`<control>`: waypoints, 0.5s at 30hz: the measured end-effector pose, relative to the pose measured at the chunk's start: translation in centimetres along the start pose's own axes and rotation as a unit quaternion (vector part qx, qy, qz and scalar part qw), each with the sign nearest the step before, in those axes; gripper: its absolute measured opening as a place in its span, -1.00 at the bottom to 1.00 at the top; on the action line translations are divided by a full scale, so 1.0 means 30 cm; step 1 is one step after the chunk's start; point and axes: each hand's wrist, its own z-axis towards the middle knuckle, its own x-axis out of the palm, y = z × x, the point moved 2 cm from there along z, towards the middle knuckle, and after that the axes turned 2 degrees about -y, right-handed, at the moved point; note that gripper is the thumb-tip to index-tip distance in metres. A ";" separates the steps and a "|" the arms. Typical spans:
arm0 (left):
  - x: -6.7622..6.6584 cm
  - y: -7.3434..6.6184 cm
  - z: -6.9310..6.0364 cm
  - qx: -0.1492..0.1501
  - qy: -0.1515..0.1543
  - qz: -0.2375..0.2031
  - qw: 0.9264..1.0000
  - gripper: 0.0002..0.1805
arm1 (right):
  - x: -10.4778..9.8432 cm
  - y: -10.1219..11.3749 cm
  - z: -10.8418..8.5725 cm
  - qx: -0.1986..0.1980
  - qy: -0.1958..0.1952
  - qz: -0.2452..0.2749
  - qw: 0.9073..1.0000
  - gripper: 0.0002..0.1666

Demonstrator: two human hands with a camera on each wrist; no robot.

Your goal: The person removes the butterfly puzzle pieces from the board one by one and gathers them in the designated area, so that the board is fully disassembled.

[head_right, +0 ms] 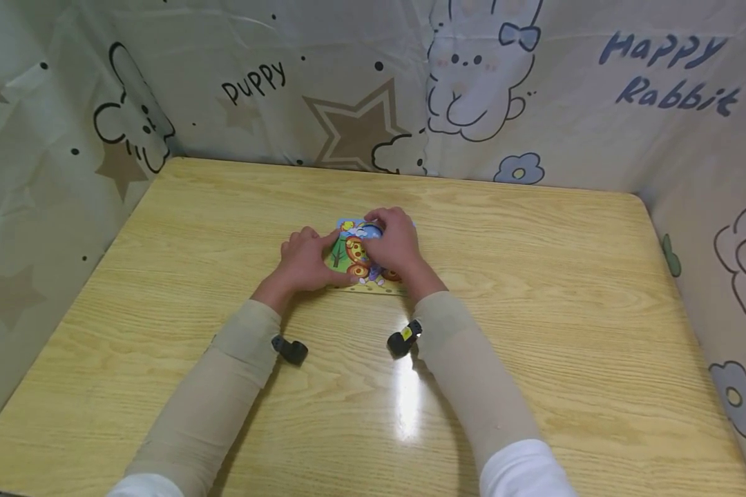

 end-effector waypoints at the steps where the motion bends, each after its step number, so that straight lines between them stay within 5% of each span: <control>1: -0.001 0.000 0.000 0.001 0.000 0.002 1.000 0.22 | -0.001 0.001 0.000 -0.004 0.011 -0.009 1.000 -0.50; 7: 0.001 -0.001 0.003 0.011 0.001 0.012 1.000 0.21 | 0.001 -0.001 0.002 -0.018 0.043 -0.059 0.997 -0.36; 15: 0.002 -0.003 0.004 0.009 0.000 0.021 1.000 0.21 | -0.001 -0.002 0.002 -0.030 0.025 -0.033 0.999 -0.43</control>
